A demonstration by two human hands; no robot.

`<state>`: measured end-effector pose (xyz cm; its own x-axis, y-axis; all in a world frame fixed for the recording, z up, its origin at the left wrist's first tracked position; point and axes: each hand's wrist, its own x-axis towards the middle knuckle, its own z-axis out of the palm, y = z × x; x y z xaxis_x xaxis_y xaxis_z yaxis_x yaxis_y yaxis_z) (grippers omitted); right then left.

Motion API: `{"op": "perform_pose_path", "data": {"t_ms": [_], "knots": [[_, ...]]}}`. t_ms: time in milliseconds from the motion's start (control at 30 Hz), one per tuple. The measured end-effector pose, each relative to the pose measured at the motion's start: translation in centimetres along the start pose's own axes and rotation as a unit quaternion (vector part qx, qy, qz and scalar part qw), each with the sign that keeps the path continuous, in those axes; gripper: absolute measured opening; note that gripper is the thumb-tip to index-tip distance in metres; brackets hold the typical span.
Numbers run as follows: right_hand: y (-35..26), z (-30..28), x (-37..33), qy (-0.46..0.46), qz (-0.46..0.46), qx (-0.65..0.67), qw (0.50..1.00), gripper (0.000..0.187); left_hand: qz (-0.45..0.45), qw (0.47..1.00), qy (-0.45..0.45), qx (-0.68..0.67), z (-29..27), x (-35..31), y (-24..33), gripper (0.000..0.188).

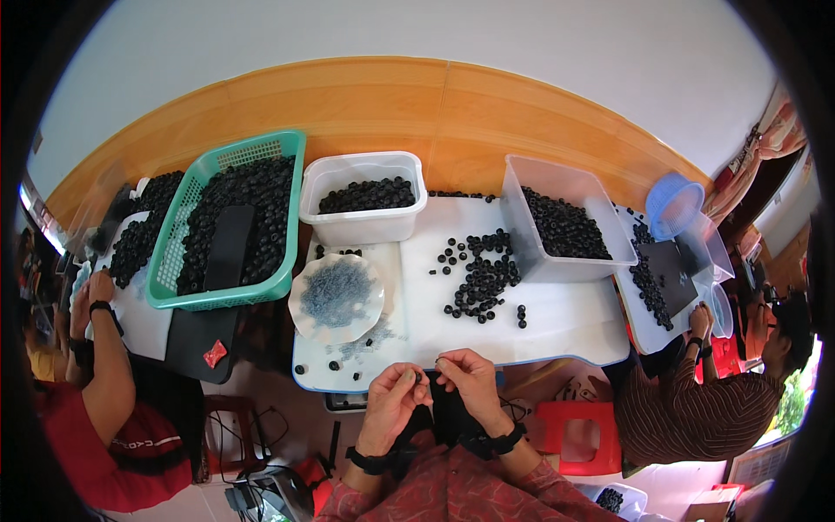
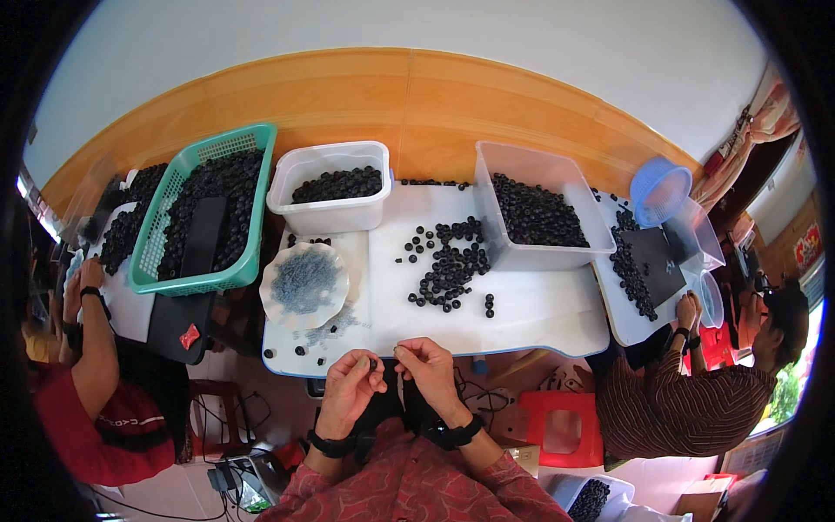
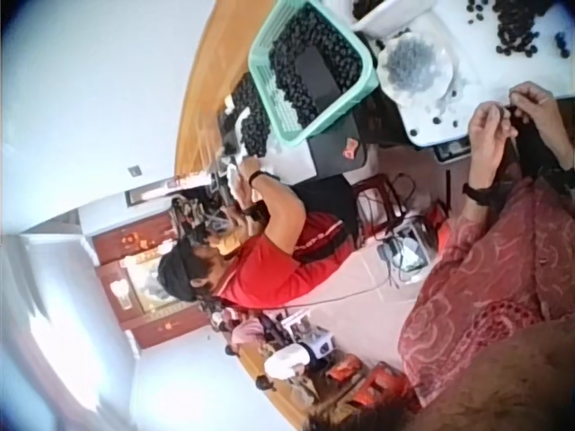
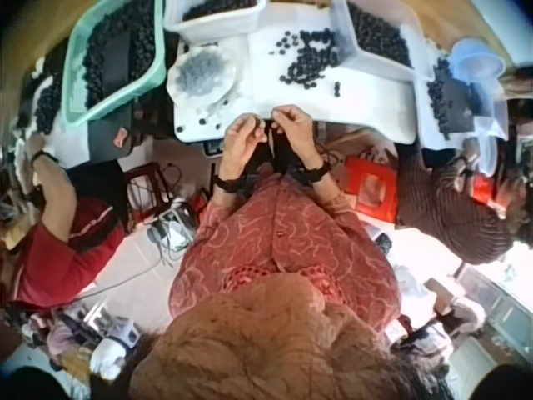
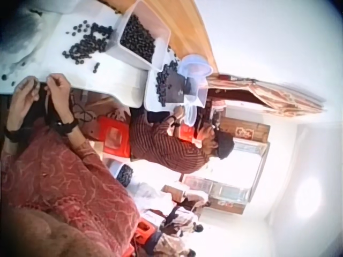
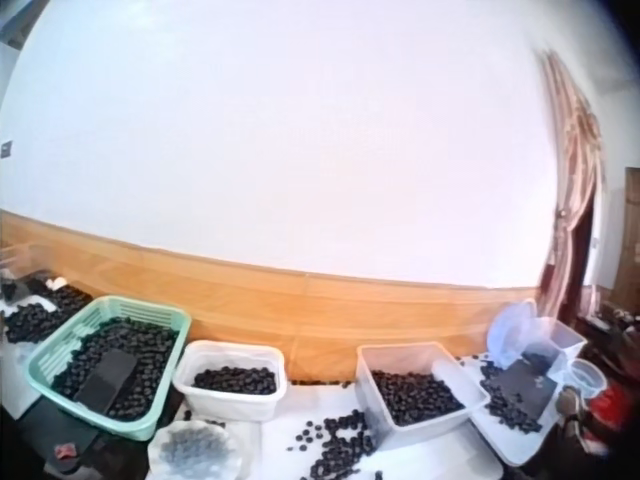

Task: Manually sort and inspect small black rubber or plastic components on a table.

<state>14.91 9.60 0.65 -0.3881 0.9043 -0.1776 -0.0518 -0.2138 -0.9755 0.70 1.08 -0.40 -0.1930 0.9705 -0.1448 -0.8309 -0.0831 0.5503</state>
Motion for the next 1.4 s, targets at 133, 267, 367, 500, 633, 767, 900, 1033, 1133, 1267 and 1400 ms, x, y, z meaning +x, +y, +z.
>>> {"op": "perform_pose_path", "data": {"t_ms": [133, 267, 367, 500, 633, 767, 900, 1033, 1133, 1267, 1400], "knots": [[0.3, -0.8, 1.3, 0.019, -0.005, -0.041, 0.999, 0.015, -0.007, 1.000, 0.000, 0.012, -0.1, 1.2, 0.0, 0.015], [0.0, -1.4, 2.5, 0.028, 0.002, -0.054, 0.998, 0.019, -0.010, 1.000, 0.004, 0.012, 0.1, 2.6, 0.1, 0.015], [-0.1, -1.5, 3.0, 0.027, 0.007, -0.045, 0.999, 0.019, -0.014, 1.000, 0.012, 0.009, -0.1, 3.7, 0.1, 0.015], [0.3, -1.4, 3.6, 0.035, 0.005, -0.055, 0.998, 0.018, -0.045, 0.997, -0.022, 0.050, -0.8, 4.3, -0.2, 0.015], [0.5, -0.3, 4.2, 0.028, -0.004, -0.058, 0.998, 0.017, -0.100, 0.992, -0.053, 0.062, -1.5, 3.7, -0.5, 0.015], [0.1, 0.3, 4.9, 0.018, -0.008, -0.058, 0.998, 0.016, -0.106, 0.992, -0.035, 0.060, -1.5, 3.8, -0.3, 0.016], [-0.1, 0.1, 5.5, 0.030, -0.006, -0.070, 0.997, 0.017, -0.094, 0.992, -0.049, 0.062, -1.2, 4.6, 0.1, 0.017], [-0.5, 0.2, 6.6, 0.034, -0.017, -0.088, 0.995, 0.018, -0.085, 0.994, -0.042, 0.051, -1.1, 5.5, -0.1, 0.017], [-0.7, 0.0, 8.0, 0.045, -0.006, -0.090, 0.995, 0.018, -0.083, 0.995, -0.039, 0.051, -1.0, 6.2, -0.1, 0.017], [-1.0, -0.4, 9.7, 0.102, -0.119, -0.010, 0.988, 0.023, -0.085, 0.995, -0.032, 0.038, -1.2, 6.9, -0.4, 0.017], [-2.1, -1.5, 9.1, 0.148, -0.240, -0.283, 0.917, 0.026, -0.079, 0.996, -0.021, 0.032, -1.4, 7.1, -0.2, 0.017]]}}
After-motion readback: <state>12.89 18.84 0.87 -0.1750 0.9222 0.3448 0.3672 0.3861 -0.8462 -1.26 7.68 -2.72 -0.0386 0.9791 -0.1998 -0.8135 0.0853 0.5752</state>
